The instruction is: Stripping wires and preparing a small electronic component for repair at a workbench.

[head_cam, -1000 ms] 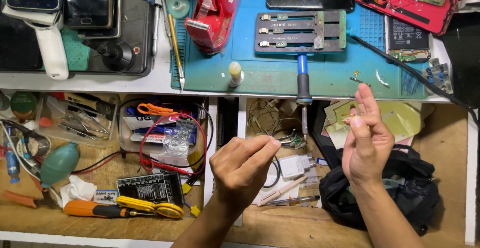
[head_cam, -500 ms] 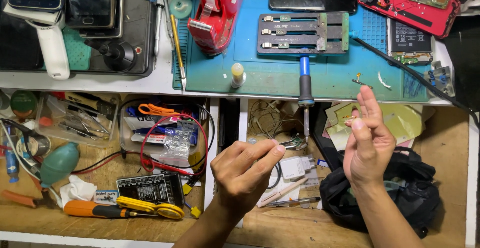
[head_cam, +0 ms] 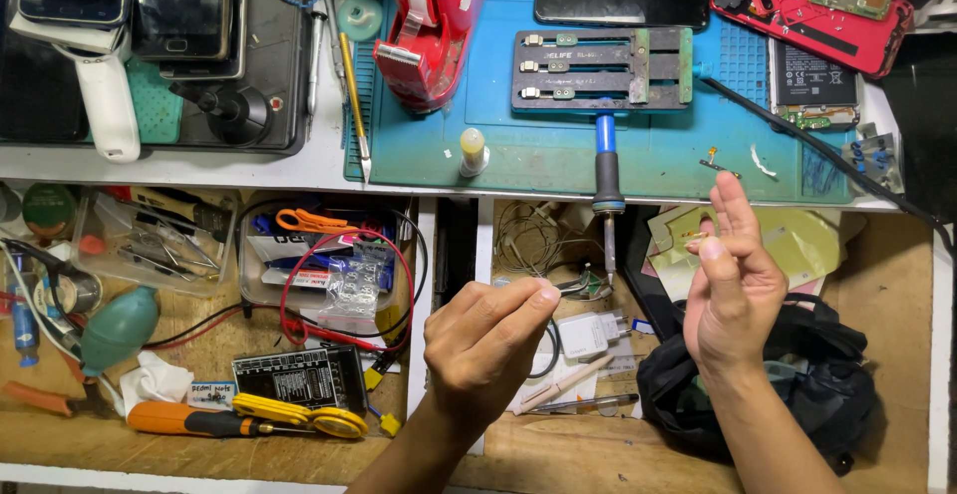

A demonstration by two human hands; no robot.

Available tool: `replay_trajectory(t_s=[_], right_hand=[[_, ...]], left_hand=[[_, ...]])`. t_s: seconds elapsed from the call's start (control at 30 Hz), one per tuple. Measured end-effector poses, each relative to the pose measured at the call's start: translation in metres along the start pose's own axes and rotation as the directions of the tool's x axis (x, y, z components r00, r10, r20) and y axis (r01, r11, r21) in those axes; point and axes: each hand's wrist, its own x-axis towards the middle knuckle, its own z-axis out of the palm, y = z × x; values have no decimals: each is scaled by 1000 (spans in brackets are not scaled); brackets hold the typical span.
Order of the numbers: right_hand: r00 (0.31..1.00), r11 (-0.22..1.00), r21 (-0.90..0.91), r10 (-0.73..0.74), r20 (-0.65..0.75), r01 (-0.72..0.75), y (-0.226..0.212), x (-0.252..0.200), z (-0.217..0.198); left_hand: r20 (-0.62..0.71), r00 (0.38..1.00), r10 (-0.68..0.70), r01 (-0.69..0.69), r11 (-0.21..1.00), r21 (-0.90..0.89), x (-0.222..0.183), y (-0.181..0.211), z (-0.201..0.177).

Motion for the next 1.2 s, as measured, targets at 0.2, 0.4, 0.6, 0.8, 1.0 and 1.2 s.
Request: replay_trajectory(t_s=[0.2,0.4,0.6,0.8,1.0,1.2], right_hand=[[1000,1000,-1,-7,-2,7,2,0,-1],[1000,1000,3,-1,-4,1,2,0,-1],[999,999,18,-49,1,49,4,2,-1],[999,999,31,-33,-14,33,2,0,0],[993,990,-97,-109,-38,105,-4,-2,0],[969,963,-144,-238,-71,226,24,6,-14]], left_hand=[[-2,1000,-13,13,999,-37,-2,0,0],[-7,1000,-13,12,999,-47,-3,-2,1],[6,998,-57,58,998,-36,-8,-12,4],[19,998,-54,54,998,-21,-10,-18,9],[13,998,-63,64,998,-19,-10,-17,11],[-108,992,-61,58,998,-37,-2,-17,16]])
